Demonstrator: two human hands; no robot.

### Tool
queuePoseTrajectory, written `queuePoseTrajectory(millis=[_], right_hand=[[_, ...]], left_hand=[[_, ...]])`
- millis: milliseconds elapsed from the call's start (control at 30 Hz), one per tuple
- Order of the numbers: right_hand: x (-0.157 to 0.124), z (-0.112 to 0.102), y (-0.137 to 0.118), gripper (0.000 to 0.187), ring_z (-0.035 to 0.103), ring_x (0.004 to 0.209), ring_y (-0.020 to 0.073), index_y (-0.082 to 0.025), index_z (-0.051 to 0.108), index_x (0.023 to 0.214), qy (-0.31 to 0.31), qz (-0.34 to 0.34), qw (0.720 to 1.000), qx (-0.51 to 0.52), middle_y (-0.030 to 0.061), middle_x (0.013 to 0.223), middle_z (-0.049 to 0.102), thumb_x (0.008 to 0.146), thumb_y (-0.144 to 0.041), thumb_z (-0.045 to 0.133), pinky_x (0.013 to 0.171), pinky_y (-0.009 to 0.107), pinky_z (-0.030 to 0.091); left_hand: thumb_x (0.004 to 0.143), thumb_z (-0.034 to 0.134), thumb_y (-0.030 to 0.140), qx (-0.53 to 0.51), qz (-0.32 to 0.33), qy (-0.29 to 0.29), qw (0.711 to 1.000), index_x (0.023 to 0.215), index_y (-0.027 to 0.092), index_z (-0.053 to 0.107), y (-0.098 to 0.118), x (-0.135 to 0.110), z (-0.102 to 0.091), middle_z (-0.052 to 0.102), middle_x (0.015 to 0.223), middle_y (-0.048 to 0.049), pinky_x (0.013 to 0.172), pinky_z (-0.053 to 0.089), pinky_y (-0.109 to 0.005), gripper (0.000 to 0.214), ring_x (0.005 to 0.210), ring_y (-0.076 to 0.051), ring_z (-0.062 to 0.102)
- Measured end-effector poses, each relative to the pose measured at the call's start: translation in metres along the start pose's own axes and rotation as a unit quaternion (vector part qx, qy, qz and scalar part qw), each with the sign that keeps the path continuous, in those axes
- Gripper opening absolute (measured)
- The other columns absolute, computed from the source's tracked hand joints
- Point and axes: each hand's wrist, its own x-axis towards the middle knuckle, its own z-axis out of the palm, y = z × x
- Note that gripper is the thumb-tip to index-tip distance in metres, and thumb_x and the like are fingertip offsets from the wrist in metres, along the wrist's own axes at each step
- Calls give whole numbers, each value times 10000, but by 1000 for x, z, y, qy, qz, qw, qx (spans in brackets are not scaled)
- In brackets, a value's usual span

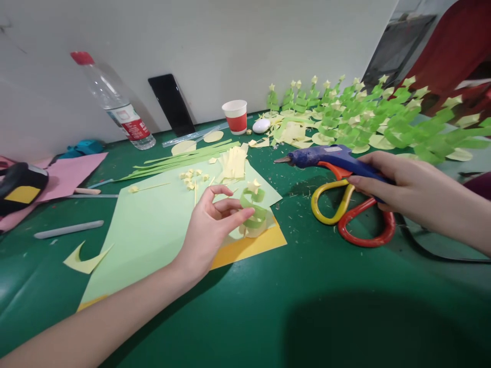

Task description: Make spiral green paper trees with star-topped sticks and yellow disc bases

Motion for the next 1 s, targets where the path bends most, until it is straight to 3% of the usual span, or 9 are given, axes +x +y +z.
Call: queuePoseTrajectory(millis=[200, 567, 833, 1000], right_hand=[[1, 0, -2, 131, 422, 418, 147, -224, 449, 696, -11, 14, 1000, -12, -38, 453, 441, 735, -334, 509, 436, 270, 287], [1, 2, -4, 171, 429, 430, 139, -226, 448, 664, -16, 28, 999, -30, -57, 444, 435, 795, -266, 550, 441, 266, 305], [0, 2, -7, 141, 429, 424, 145, -224, 443, 654, -23, 37, 999, -29, -45, 448, 434, 744, -291, 529, 440, 268, 299], [0, 4, -3, 225, 434, 421, 164, -223, 443, 666, -14, -3, 1000, -2, -11, 472, 448, 640, -447, 434, 423, 283, 299]], left_hand=[[638, 726, 148, 21, 29, -14, 999, 1000, 270, 547, 1, 0, 2, 614, 596, 96, 564, 475, -103, 421, 583, -36, 573], [584, 731, 148, 61, 27, -1, 998, 848, 220, 630, -3, 1, -2, 590, 700, 52, 592, 526, -221, 292, 591, -103, 630], [573, 755, 248, 143, 44, 18, 989, 941, 240, 612, -1, 4, -2, 558, 621, 56, 556, 410, -239, 395, 547, -99, 525], [591, 750, 235, 189, 82, 29, 978, 958, 247, 614, 4, 2, 0, 528, 580, 61, 567, 363, -246, 391, 520, -94, 417]])
